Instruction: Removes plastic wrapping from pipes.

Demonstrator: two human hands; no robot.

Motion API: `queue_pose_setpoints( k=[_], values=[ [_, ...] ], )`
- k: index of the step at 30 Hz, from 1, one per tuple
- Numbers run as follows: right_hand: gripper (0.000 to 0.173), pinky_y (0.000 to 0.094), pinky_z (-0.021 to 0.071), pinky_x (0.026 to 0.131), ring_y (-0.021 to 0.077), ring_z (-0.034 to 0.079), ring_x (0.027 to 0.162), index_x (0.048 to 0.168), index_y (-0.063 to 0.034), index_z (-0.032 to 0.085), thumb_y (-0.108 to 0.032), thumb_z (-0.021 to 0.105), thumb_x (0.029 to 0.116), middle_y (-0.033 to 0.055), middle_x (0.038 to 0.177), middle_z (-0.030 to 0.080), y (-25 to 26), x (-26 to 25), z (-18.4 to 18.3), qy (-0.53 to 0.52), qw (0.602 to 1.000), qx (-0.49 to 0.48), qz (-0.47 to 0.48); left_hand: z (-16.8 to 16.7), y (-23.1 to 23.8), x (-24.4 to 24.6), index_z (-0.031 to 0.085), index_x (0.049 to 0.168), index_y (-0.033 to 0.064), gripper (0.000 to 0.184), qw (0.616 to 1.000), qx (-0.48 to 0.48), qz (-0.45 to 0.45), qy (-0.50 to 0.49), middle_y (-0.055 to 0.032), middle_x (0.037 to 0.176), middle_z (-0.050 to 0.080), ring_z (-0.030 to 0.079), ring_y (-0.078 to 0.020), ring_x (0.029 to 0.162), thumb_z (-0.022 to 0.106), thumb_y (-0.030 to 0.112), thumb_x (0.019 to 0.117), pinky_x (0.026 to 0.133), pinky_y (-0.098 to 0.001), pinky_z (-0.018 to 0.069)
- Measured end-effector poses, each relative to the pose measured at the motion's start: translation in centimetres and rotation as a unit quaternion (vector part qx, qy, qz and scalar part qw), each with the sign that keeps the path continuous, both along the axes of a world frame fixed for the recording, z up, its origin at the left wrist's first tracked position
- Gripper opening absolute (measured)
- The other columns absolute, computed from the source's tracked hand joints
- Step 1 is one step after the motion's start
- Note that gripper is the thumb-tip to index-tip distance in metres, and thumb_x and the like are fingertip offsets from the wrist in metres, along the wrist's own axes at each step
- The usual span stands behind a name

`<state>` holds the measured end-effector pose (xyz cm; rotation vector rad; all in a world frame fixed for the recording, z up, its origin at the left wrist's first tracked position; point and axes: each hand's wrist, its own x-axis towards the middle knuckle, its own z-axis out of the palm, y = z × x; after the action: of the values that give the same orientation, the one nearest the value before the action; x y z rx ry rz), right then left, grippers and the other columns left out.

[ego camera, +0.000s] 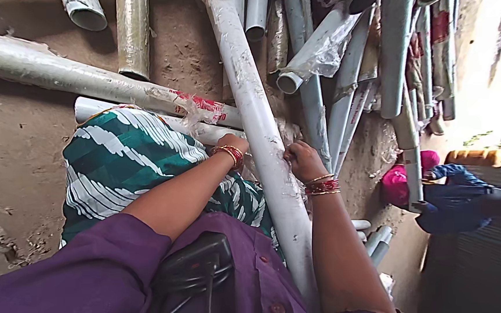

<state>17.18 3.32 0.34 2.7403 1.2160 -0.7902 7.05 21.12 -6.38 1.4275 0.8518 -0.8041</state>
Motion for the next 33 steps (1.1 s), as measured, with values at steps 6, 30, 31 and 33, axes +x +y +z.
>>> queue_pose_setpoints(
  k=[6,30,31,33],
  values=[
    [0.022,0.0543,0.0524,0.091,0.0366,0.07,0.096,0.118,0.0055,0.069,-0.003,0.057,0.101,0.0251,0.105,0.072,-1.1,-0.1,2.7,-0.052,0.976,0.015,-0.212,0.3,-0.7,0.0,0.066,0.114,-0.0114,0.031,0.995,0.04,-0.087,-0.039,-0.0302,0.127,0.064,0.06,-0.0409,0.125,0.058,0.015,0.1006,0.103,-0.0602,0.0453],
    [0.053,0.0578,0.0541,0.095,0.05,0.066,0.114,0.126,0.0108,0.065,-0.028,0.068,0.0909,0.034,0.124,0.066,-5.4,-14.3,0.2,-0.237,0.965,0.044,-0.1,-0.5,-3.6,1.0,-0.011,0.162,0.005,0.131,0.981,-0.089,0.145,-0.089,-0.0314,0.155,0.038,0.047,-0.0394,0.139,0.086,0.044,0.0823,0.11,-0.0544,0.0448],
    [0.049,0.0571,0.0552,0.093,0.0494,0.067,0.112,0.123,0.0101,0.067,-0.028,0.066,0.0922,0.0335,0.122,0.067,-5.2,-14.6,0.2,-0.253,0.963,0.042,-0.08,-0.5,-3.7,0.9,-0.012,0.162,0.0081,0.131,0.978,-0.112,0.157,-0.076,-0.0304,0.155,0.038,0.05,-0.0393,0.137,0.087,0.041,0.0824,0.107,-0.0543,0.0477],
    [0.045,0.055,0.0562,0.091,0.0492,0.068,0.111,0.12,0.01,0.068,-0.026,0.062,0.095,0.0347,0.12,0.067,-4.7,-15.2,0.0,-0.276,0.96,0.028,-0.045,-0.5,-3.9,0.9,-0.013,0.162,0.0112,0.131,0.973,-0.136,0.179,-0.053,-0.0306,0.155,0.038,0.053,-0.0407,0.133,0.088,0.036,0.0818,0.1,-0.055,0.0523]
  ],
)
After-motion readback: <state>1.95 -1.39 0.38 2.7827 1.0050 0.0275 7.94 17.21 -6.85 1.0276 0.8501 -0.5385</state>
